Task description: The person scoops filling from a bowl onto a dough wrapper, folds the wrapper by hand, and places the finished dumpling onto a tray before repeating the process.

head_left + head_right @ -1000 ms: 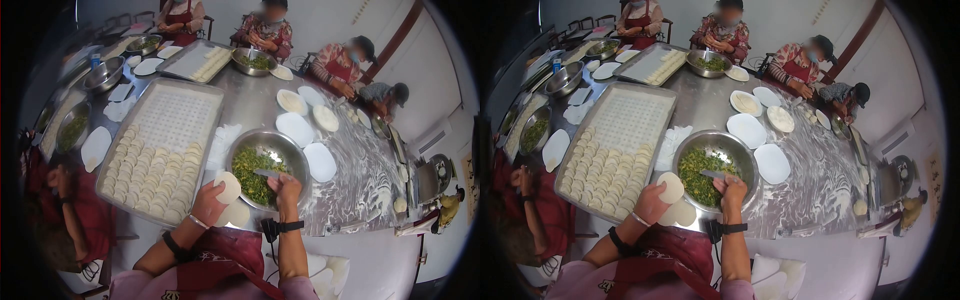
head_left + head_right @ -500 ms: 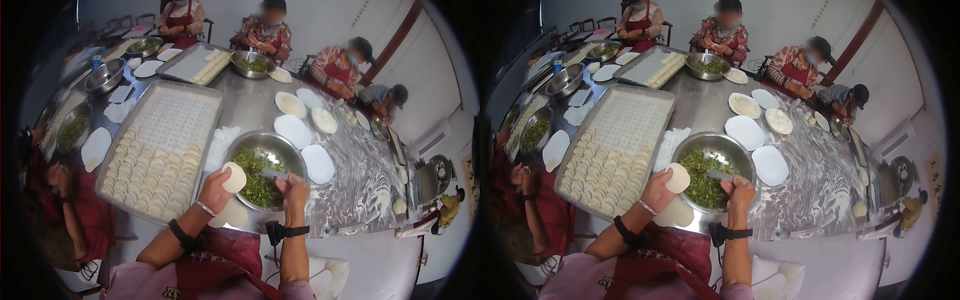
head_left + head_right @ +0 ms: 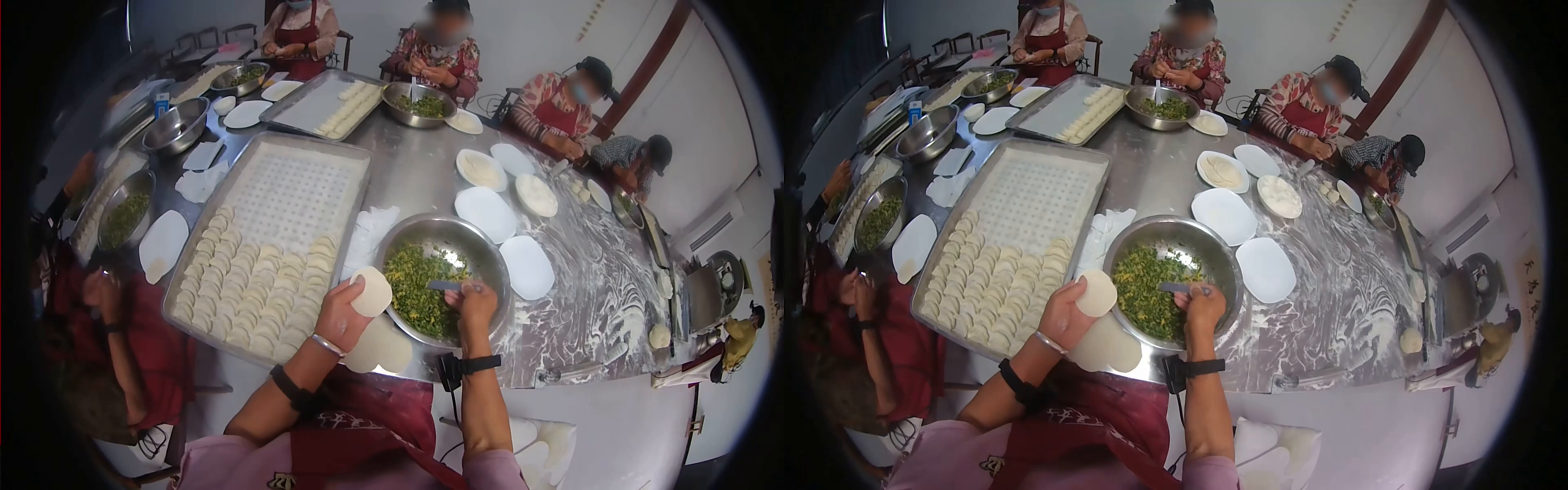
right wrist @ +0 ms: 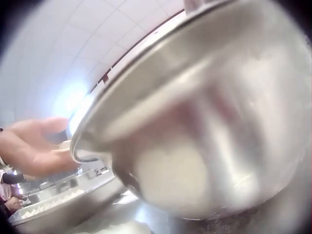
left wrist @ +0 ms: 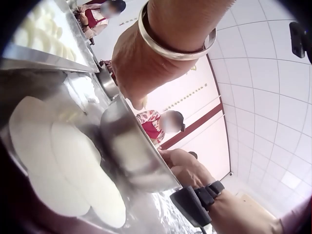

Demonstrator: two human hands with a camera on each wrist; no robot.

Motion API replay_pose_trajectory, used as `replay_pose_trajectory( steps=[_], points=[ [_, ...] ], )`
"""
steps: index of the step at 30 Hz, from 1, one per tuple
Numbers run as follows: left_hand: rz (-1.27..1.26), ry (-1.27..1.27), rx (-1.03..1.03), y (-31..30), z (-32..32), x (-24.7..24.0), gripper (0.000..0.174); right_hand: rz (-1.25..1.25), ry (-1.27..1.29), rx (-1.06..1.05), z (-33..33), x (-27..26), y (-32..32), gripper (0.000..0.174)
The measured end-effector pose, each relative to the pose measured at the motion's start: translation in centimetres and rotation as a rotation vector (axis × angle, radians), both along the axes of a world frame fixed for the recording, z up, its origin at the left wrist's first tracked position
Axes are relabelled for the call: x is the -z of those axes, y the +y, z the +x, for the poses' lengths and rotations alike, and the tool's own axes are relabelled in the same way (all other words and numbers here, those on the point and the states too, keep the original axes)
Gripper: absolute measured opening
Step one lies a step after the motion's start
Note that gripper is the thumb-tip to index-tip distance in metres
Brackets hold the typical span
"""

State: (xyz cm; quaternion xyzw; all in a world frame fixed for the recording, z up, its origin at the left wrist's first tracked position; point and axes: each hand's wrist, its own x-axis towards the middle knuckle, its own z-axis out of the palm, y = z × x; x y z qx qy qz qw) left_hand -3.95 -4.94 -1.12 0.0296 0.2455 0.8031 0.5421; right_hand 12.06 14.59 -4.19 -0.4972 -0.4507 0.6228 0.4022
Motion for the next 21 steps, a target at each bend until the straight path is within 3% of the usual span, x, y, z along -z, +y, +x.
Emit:
replay_pose_trajectory(
  steps=[6,9,14,16,18,21],
  points=[
    [0.032,0.1,-0.009,1.1,-0.2,-0.1,0.03,-0.146,0.111,-0.001,0.5,-0.1,0.0,0.021],
    [0.033,0.354,-0.032,1.5,-0.2,0.4,0.03,-0.187,0.166,-0.004,0.6,-0.1,-0.1,0.022],
    [0.04,0.488,-0.026,2.5,-0.9,2.3,0.033,-0.202,0.257,-0.008,1.2,-1.1,-0.4,0.023],
    [0.058,0.339,-0.002,3.0,-0.8,2.4,0.031,-0.194,0.29,-0.019,1.5,-2.3,-0.9,0.023],
    [0.08,0.009,0.044,3.8,-0.1,0.6,0.029,-0.201,0.316,-0.01,1.5,-3.6,-1.4,0.023],
    [0.097,-0.018,0.076,4.7,0.5,0.0,0.029,-0.095,0.344,-0.003,1.2,-5.5,-3.1,0.023]
  ],
)
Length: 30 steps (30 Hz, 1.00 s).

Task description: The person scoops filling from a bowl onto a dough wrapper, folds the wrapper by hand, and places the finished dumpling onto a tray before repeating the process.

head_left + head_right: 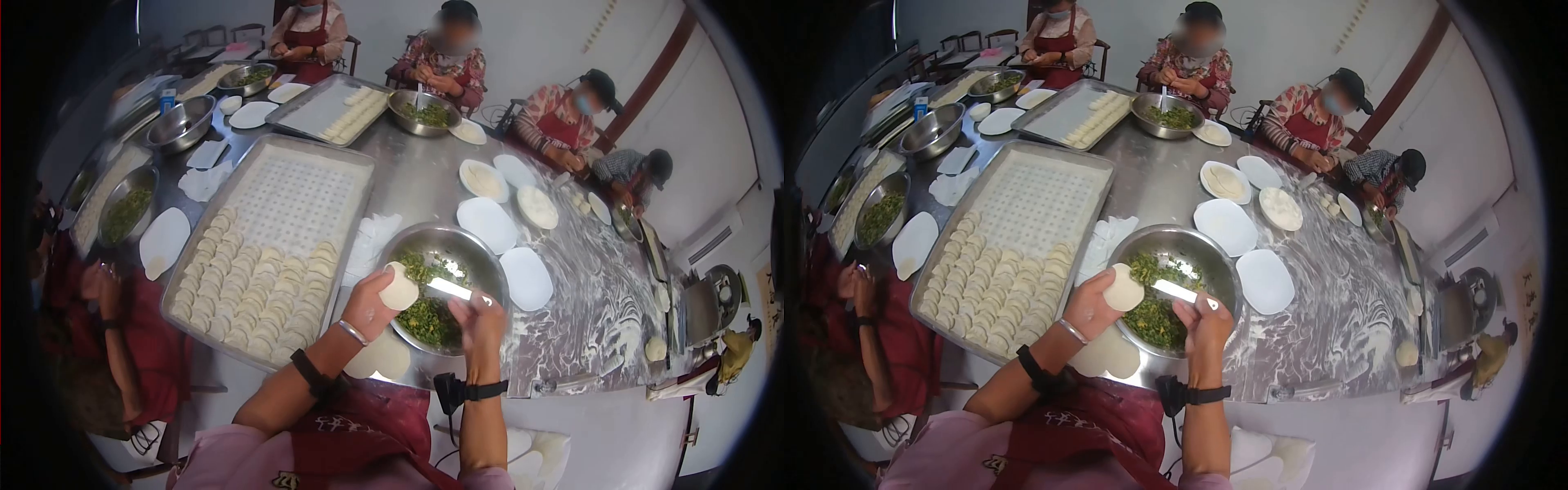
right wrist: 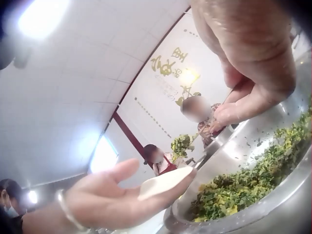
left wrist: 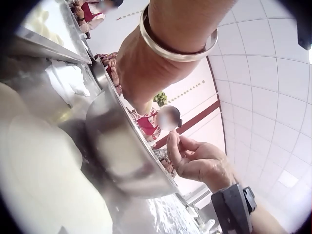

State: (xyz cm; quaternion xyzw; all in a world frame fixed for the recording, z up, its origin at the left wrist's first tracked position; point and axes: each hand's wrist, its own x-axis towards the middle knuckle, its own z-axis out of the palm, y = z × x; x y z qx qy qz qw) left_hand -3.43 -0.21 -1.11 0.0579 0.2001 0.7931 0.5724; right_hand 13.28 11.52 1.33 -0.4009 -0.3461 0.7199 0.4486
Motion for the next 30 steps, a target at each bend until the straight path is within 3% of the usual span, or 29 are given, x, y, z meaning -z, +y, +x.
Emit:
replay_pose_trajectory(
  steps=[5,8,9,13,16,17,22,25,27,30],
  points=[
    [0.052,-0.08,0.044,0.7,0.1,-1.4,0.031,0.53,-0.208,0.032,-0.4,-0.3,-4.9,0.016],
    [0.059,-0.094,0.05,0.9,-0.5,-0.3,0.038,1.288,-0.593,-0.014,0.1,-0.4,-6.9,0.014],
    [0.06,-0.092,0.055,0.8,-0.6,-0.2,0.038,1.367,-0.534,-0.025,0.0,0.4,-7.0,0.018],
    [0.051,-0.096,0.076,0.2,-0.8,0.1,0.039,1.327,-0.533,-0.022,0.3,0.3,-7.1,0.013],
    [0.009,-0.116,0.086,-0.7,-0.4,-1.2,0.034,0.93,-0.477,-0.058,1.2,-1.1,-6.7,0.012],
    [0.021,-0.091,0.084,-0.7,-0.4,-1.0,0.037,0.73,-0.304,-0.047,1.3,-1.0,-6.6,0.015],
    [0.067,0.06,0.103,-1.3,0.0,0.1,0.044,0.355,-0.057,-0.071,1.4,-1.8,-6.0,0.019],
    [0.044,-0.119,0.124,-1.4,0.2,-0.1,0.044,0.199,-0.07,-0.096,1.3,-0.8,-5.5,0.02],
    [0.002,0.216,0.12,-1.7,0.4,0.6,0.044,0.139,-0.083,-0.078,1.1,0.0,-5.2,0.019],
    [-0.01,0.42,0.091,-2.0,0.1,2.2,0.045,0.136,-0.115,-0.094,0.8,-0.3,-5.2,0.019]
  ],
)
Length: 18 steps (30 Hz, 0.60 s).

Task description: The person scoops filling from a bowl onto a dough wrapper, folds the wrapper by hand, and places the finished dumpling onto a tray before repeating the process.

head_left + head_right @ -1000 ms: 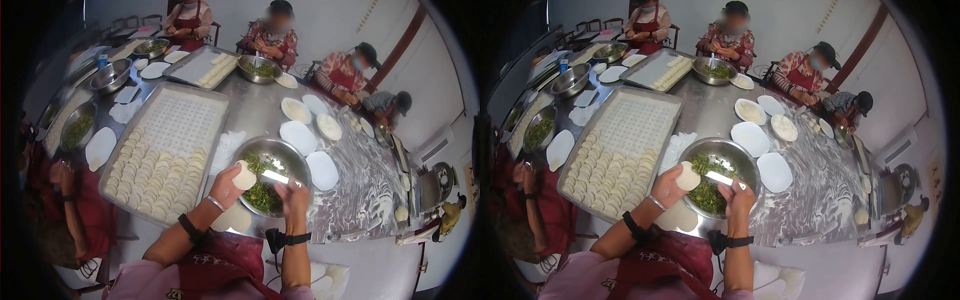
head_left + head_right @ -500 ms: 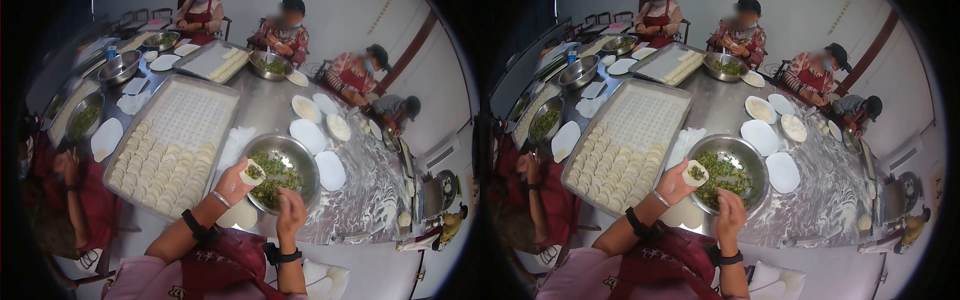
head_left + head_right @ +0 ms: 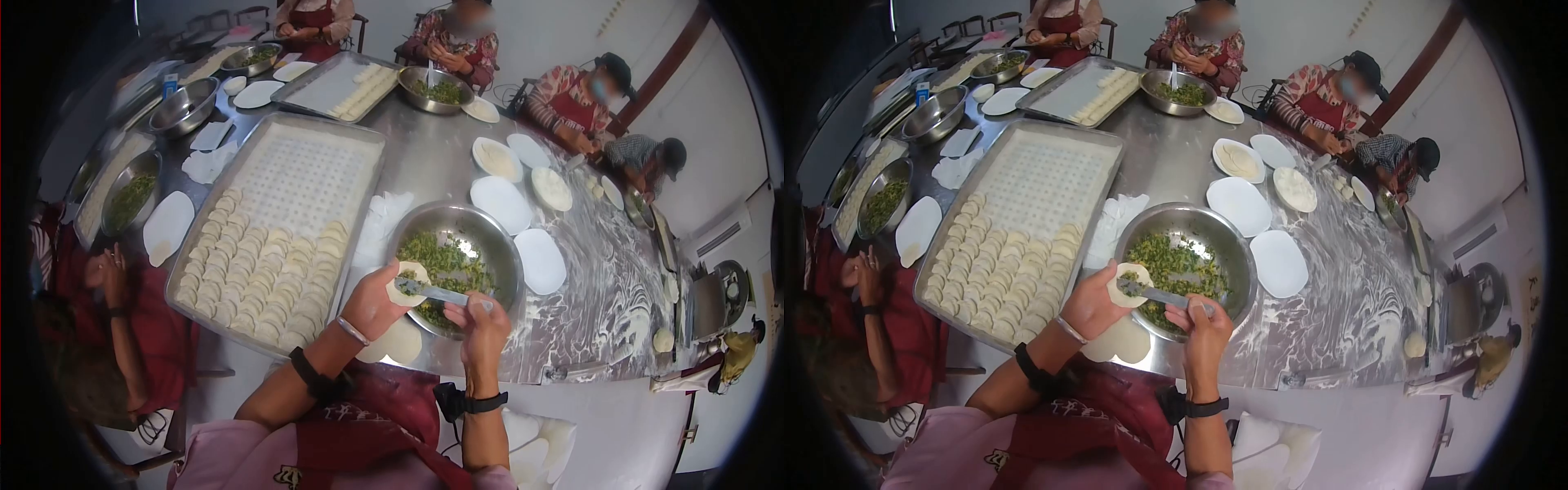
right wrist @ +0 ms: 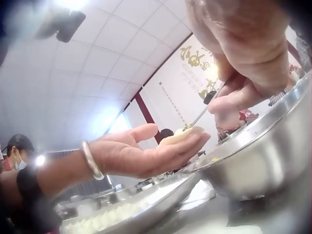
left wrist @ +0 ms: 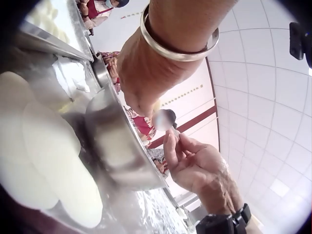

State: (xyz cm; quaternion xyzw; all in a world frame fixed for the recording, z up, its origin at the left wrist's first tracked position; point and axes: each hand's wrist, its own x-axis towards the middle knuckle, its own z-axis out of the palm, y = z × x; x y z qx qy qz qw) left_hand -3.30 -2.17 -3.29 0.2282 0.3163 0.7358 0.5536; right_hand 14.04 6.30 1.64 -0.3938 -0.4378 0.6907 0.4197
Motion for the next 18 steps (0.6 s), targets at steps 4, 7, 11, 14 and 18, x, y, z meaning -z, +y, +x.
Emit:
replay_pose_trajectory(
  steps=[4,7,11,14,18],
  points=[
    [0.007,-0.116,-0.032,-0.6,-0.8,-0.1,0.044,0.042,0.023,0.05,0.4,-0.7,1.2,0.018],
    [-0.005,-0.402,-0.084,-1.1,-1.2,-2.1,0.036,0.139,-0.068,0.173,0.8,0.2,4.4,0.017],
    [-0.024,-0.51,-0.127,-1.4,-1.6,-2.0,0.038,0.434,-0.552,0.184,0.7,3.4,8.1,0.016],
    [-0.032,-0.51,-0.143,-1.6,-1.5,-2.4,0.036,0.448,-0.621,0.135,-0.5,3.8,7.9,0.016],
    [-0.025,-0.512,-0.147,-1.5,-1.7,-2.0,0.033,0.106,-0.327,0.063,-1.7,5.2,7.7,0.017]
  ],
)
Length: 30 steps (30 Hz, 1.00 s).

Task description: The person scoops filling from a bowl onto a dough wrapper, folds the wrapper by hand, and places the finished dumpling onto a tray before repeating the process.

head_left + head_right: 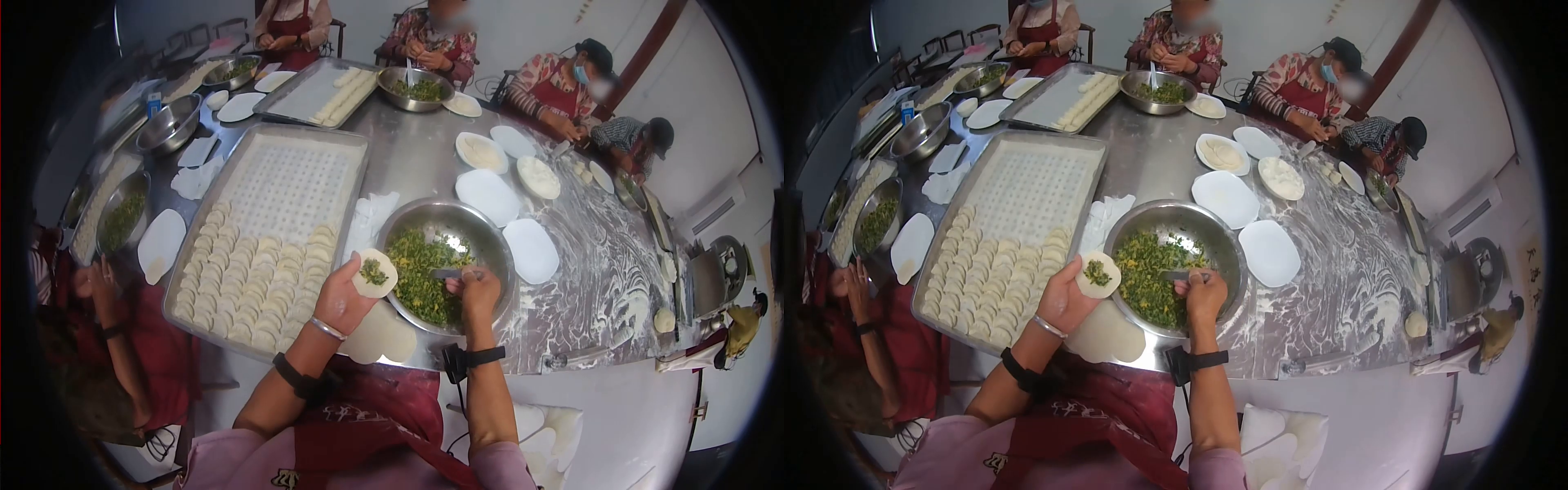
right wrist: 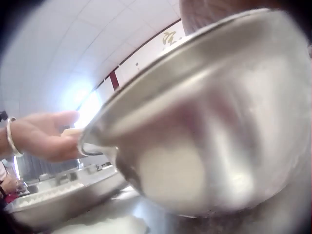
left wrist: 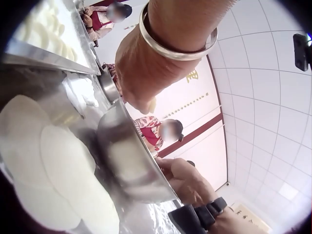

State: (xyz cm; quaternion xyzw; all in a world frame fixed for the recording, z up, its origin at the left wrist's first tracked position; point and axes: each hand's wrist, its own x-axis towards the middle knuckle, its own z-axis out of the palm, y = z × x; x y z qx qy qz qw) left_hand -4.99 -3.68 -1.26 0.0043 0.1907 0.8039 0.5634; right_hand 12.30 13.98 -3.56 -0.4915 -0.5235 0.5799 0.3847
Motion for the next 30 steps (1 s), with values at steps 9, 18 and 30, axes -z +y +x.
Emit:
replay_pose_trajectory(
  steps=[9,18,30],
  points=[
    [-0.011,-0.018,-0.006,0.6,0.1,0.1,0.031,-0.241,0.274,0.083,1.0,-1.3,-0.7,0.024],
    [0.043,0.408,0.062,2.1,0.4,2.6,0.039,-0.222,0.424,0.065,1.7,-4.3,-2.3,0.022],
    [0.069,0.057,0.1,3.0,1.2,0.3,0.038,1.118,-0.111,-0.179,1.2,-4.7,-10.8,0.012]
  ],
)
